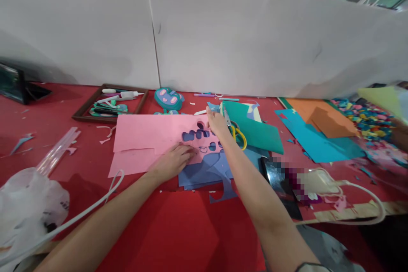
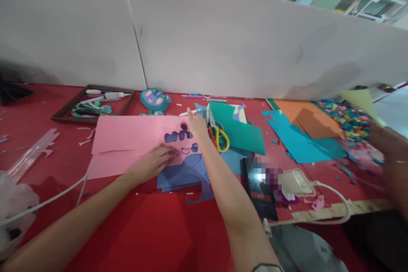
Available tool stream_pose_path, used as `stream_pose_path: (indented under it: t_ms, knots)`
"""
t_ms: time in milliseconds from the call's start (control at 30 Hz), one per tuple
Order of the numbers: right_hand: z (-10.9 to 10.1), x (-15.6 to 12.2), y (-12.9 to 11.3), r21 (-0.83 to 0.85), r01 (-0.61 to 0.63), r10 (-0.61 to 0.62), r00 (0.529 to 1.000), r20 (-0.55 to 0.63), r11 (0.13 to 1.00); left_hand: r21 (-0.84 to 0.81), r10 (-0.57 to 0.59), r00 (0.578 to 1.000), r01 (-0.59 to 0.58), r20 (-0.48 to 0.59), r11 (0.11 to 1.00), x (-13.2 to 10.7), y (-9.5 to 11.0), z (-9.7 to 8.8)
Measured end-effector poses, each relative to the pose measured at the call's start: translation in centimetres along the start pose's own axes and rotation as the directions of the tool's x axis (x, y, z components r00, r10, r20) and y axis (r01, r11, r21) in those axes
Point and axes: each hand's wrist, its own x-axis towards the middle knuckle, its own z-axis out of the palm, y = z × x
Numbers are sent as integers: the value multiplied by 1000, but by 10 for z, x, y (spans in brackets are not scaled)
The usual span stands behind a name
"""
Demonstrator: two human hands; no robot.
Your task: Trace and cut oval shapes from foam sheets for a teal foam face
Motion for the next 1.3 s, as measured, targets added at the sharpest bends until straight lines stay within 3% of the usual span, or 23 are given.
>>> stream_pose_path:
  t_ms: [100,267,333,467,567,700,867,1000,1133,1300]
  knots:
    - [-18,-21,11,-241,139,-163,983,-80,960,17,8,1000,-8,3,1000,-1,0,1]
    - [-55,-66,43,-655,-106,-9,986,-169,748,66,14,999,-10,-53,998,-1,-2,8]
    - [-60,-71,49,-703,-143,32,985,-169,697,71,22,997,-17,-68,997,0,-2,11]
    - [-54,-63,52,-712,-171,69,983,-171,681,92,24,994,-14,-104,996,1,2,14]
    - [-47,-55,54,-686,-189,92,980,-177,703,101,15,996,-6,-89,995,1,5,15]
    - [-50,-55,60,-622,-176,17,967,-253,763,99,-11,998,17,-62,995,2,5,16]
    - [-72,-62,63,-445,-168,-33,912,-408,880,71,-26,999,29,-46,997,4,3,15]
    - [-84,-69,59,-1,-87,79,913,-400,996,95,-38,999,36,26,995,13,9,11]
    - [-79,-90,48,463,-90,186,969,-164,882,54,-167,982,163,90,985,34,17,0]
    - [-61,-128,37,674,-211,197,976,98,708,-82,-313,930,333,192,939,63,9,-16]
